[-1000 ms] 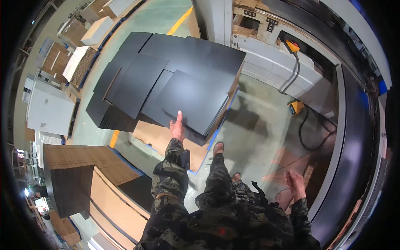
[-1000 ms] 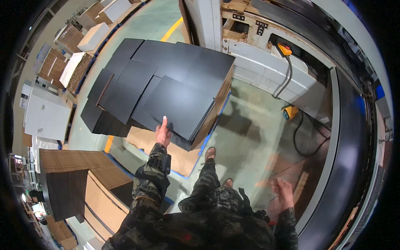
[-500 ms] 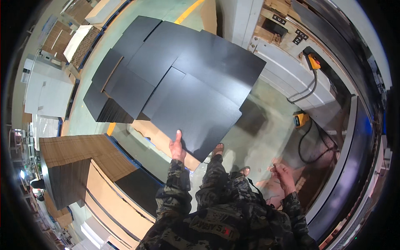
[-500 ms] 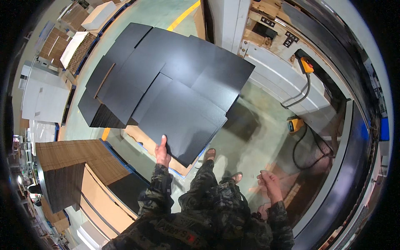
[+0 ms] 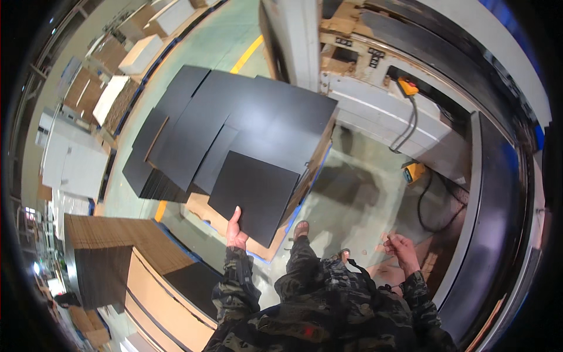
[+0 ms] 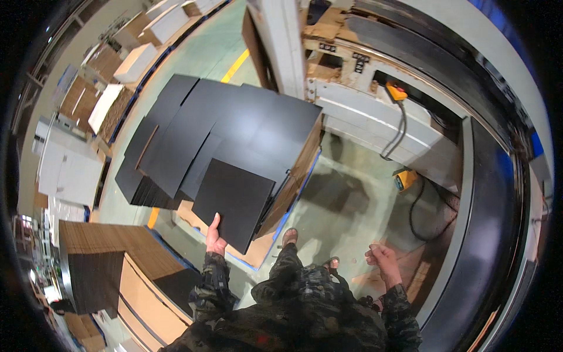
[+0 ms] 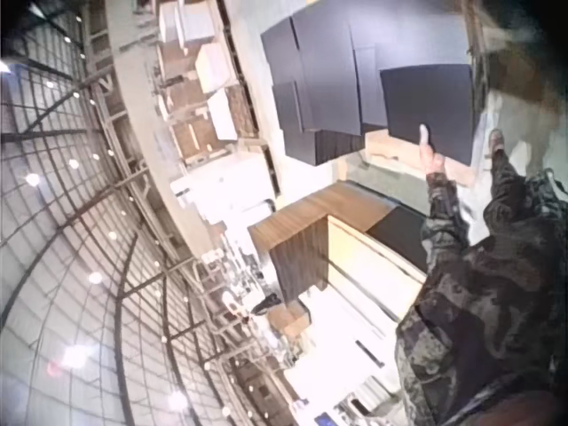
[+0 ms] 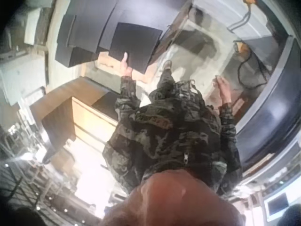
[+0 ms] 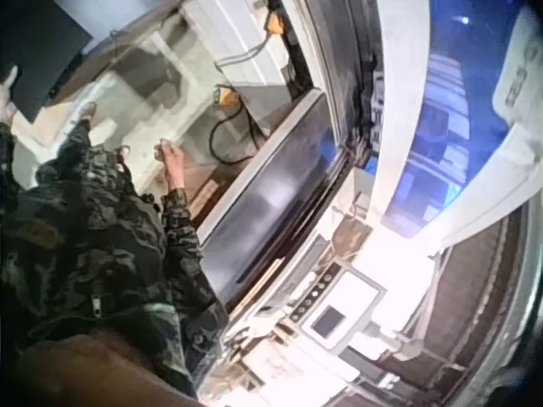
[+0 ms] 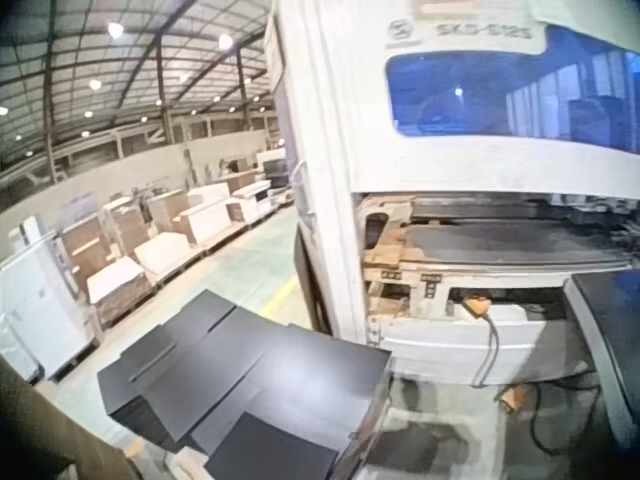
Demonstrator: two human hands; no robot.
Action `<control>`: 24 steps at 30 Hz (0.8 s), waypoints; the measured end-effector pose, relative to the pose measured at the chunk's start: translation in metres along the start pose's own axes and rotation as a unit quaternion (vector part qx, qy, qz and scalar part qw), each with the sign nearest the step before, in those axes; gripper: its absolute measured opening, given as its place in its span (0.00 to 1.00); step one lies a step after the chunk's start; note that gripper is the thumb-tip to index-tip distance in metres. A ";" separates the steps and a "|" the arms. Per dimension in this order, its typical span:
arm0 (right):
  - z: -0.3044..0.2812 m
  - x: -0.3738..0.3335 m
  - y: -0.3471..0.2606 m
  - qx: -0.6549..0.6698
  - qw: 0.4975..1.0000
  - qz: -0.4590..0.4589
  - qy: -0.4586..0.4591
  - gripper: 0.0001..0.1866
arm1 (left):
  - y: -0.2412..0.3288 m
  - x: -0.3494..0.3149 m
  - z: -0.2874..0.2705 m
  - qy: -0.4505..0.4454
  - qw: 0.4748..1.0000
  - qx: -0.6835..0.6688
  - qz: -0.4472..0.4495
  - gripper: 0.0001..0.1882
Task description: Manufacturing and inspecting wooden furniture panels using industrial machinery and manual tools.
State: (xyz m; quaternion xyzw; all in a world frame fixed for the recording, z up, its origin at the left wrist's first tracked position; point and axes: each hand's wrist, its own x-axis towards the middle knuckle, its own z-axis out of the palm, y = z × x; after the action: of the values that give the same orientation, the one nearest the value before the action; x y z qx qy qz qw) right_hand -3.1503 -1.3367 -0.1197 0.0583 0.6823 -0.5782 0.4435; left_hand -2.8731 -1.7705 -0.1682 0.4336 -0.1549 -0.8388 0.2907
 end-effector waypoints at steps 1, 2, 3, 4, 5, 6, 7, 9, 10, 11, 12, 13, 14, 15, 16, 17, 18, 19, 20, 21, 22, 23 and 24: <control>-0.005 -0.005 0.004 0.016 1.000 -0.007 0.008 0.14 | -0.001 -0.007 0.013 -0.018 1.000 -0.010 0.000 0.20; -0.004 -0.013 0.004 0.029 0.999 -0.016 0.011 0.14 | 0.001 -0.012 0.027 -0.029 1.000 0.000 0.001 0.20; -0.006 -0.024 0.001 0.049 0.998 -0.029 0.024 0.14 | -0.002 -0.015 0.041 -0.034 0.999 0.011 0.028 0.20; -0.008 -0.032 0.000 0.069 0.996 -0.043 0.037 0.14 | -0.002 -0.019 0.057 -0.040 0.998 0.023 0.053 0.20; -0.016 -0.040 0.004 0.083 0.994 -0.053 0.054 0.14 | -0.002 -0.024 0.083 -0.047 0.997 0.041 0.052 0.22; -0.022 -0.046 0.006 0.081 0.992 -0.070 0.064 0.14 | 0.000 -0.036 0.111 -0.076 0.988 0.075 0.110 0.23; -0.030 -0.053 0.008 0.081 0.990 -0.086 0.080 0.14 | -0.001 -0.048 0.140 -0.108 0.975 0.107 0.164 0.24; -0.039 -0.070 0.008 0.098 0.982 -0.116 0.113 0.13 | 0.002 -0.071 0.187 -0.216 0.933 0.162 0.237 0.27; -0.044 -0.080 0.009 0.099 0.977 -0.138 0.129 0.13 | 0.002 -0.082 0.207 -0.222 0.901 0.246 0.281 0.26; -0.047 -0.092 0.007 0.114 0.972 -0.140 0.150 0.13 | 0.001 -0.094 0.226 -0.226 0.859 0.323 0.327 0.24; -0.049 -0.106 0.006 0.116 0.963 -0.170 0.172 0.13 | -0.005 -0.104 0.241 -0.233 0.781 0.426 0.393 0.21; -0.049 -0.116 0.007 0.119 0.954 -0.197 0.192 0.12 | -0.013 -0.110 0.252 -0.237 0.683 0.517 0.459 0.19; -0.048 -0.125 0.004 0.127 0.943 -0.207 0.226 0.12 | -0.027 -0.114 0.266 -0.256 0.636 0.515 0.514 0.16; -0.049 -0.135 0.008 0.140 0.935 -0.205 0.255 0.12 | -0.028 -0.130 0.292 -0.363 0.407 0.550 0.632 0.16; -0.051 -0.143 0.014 0.127 0.922 -0.224 0.289 0.13 | -0.034 -0.142 0.311 -0.404 0.294 0.549 0.670 0.14; -0.054 -0.150 0.018 0.110 0.908 -0.242 0.323 0.14 | -0.046 -0.147 0.326 -0.436 0.179 0.533 0.703 0.13; -0.052 -0.150 0.023 0.090 0.900 -0.239 0.354 0.13 | -0.056 -0.140 0.329 -0.436 0.107 0.511 0.733 0.12; -0.055 -0.148 0.030 0.100 0.896 -0.235 0.364 0.13 | -0.066 -0.134 0.335 -0.449 0.102 0.506 0.730 0.12; -0.055 -0.149 0.036 0.087 0.882 -0.247 0.392 0.13 | -0.073 -0.131 0.343 -0.458 0.077 0.484 0.741 0.11; -0.057 -0.146 0.041 0.074 0.866 -0.262 0.419 0.13 | -0.084 -0.126 0.352 -0.467 0.050 0.460 0.754 0.11; -0.057 -0.148 0.040 0.059 0.856 -0.259 0.443 0.12 | -0.094 -0.123 0.359 -0.488 0.054 0.453 0.744 0.11; -0.056 -0.153 0.042 0.066 0.852 -0.255 0.452 0.12 | -0.101 -0.123 0.363 -0.498 0.052 0.446 0.742 0.11; -0.055 -0.157 0.044 0.035 0.832 -0.263 0.486 0.12 | -0.108 -0.121 0.366 -0.515 0.054 0.434 0.737 0.11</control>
State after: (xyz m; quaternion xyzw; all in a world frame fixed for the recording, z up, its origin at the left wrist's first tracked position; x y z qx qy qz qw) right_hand -3.0597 -1.2081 -0.0506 0.1653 0.7791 -0.5934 -0.1169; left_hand -3.1554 -1.6081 0.0645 -0.3964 -0.8417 0.0129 0.3663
